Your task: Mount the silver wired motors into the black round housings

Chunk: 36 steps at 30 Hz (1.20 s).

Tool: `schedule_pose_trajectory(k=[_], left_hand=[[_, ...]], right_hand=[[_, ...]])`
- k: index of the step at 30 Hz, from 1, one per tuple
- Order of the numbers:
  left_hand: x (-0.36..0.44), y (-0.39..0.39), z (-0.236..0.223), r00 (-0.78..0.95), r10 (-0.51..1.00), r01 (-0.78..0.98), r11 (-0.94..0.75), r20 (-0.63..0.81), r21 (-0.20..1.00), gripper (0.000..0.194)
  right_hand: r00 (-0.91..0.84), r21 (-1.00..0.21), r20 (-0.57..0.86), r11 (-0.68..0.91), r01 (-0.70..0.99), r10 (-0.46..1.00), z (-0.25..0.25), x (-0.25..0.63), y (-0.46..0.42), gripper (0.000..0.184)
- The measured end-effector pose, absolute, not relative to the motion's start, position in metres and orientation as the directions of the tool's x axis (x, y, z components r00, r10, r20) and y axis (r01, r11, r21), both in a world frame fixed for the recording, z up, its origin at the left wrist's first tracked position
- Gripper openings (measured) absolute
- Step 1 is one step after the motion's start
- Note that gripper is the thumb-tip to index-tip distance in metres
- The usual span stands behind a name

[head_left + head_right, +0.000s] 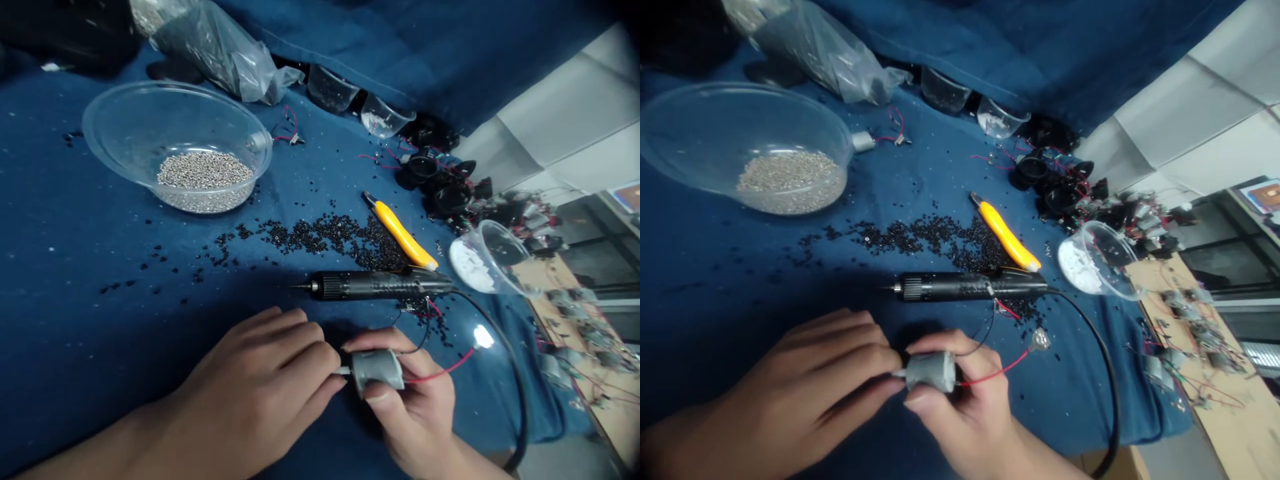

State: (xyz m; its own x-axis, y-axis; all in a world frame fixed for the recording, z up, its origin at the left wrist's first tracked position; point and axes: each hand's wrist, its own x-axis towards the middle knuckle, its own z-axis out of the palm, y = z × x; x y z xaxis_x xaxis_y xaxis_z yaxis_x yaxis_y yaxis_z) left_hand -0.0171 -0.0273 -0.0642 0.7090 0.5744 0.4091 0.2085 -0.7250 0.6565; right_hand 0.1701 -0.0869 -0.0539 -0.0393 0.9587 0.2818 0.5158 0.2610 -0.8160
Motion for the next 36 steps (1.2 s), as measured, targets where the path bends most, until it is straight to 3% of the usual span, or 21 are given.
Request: schedule_pose_trajectory(k=[5,8,12,16,21,30,36], left_hand=[[-0.018,-0.024,-0.067,0.751,0.547,0.198,-0.722,0.371,0.664,0.037],[-0.019,-0.023,-0.067,0.723,0.576,0.247,-0.730,0.380,0.637,0.031],[-0.017,-0.024,-0.062,0.640,0.574,0.257,-0.786,0.511,0.562,0.027],[-0.015,-0.026,-0.059,0.681,0.476,0.196,-0.851,0.557,0.487,0.029],[-0.015,-0.025,-0.063,0.695,0.455,0.225,-0.873,0.556,0.432,0.020],[-0.013,-0.031,-0.055,0.676,0.399,0.255,-0.915,0.619,0.312,0.026],[-0.013,-0.031,-0.058,0.649,0.386,0.203,-0.918,0.655,0.340,0.023]], right_hand=[[-0.053,-0.832,0.273,0.264,0.488,0.961,-0.057,0.171,-0.088,0.022],[-0.063,-0.753,0.301,0.278,0.597,0.951,-0.058,0.171,-0.086,0.014],[-0.105,-0.603,0.273,0.255,0.756,0.956,-0.061,0.169,-0.082,0.006],[-0.145,-0.525,0.227,0.246,0.815,0.963,-0.065,0.169,-0.083,0.011],[-0.188,-0.508,0.210,0.271,0.818,0.960,-0.068,0.169,-0.086,0.012],[-0.208,-0.384,0.208,0.275,0.881,0.956,-0.065,0.164,-0.078,0.022],[-0.239,-0.353,0.175,0.288,0.890,0.955,-0.060,0.164,-0.079,0.024]])
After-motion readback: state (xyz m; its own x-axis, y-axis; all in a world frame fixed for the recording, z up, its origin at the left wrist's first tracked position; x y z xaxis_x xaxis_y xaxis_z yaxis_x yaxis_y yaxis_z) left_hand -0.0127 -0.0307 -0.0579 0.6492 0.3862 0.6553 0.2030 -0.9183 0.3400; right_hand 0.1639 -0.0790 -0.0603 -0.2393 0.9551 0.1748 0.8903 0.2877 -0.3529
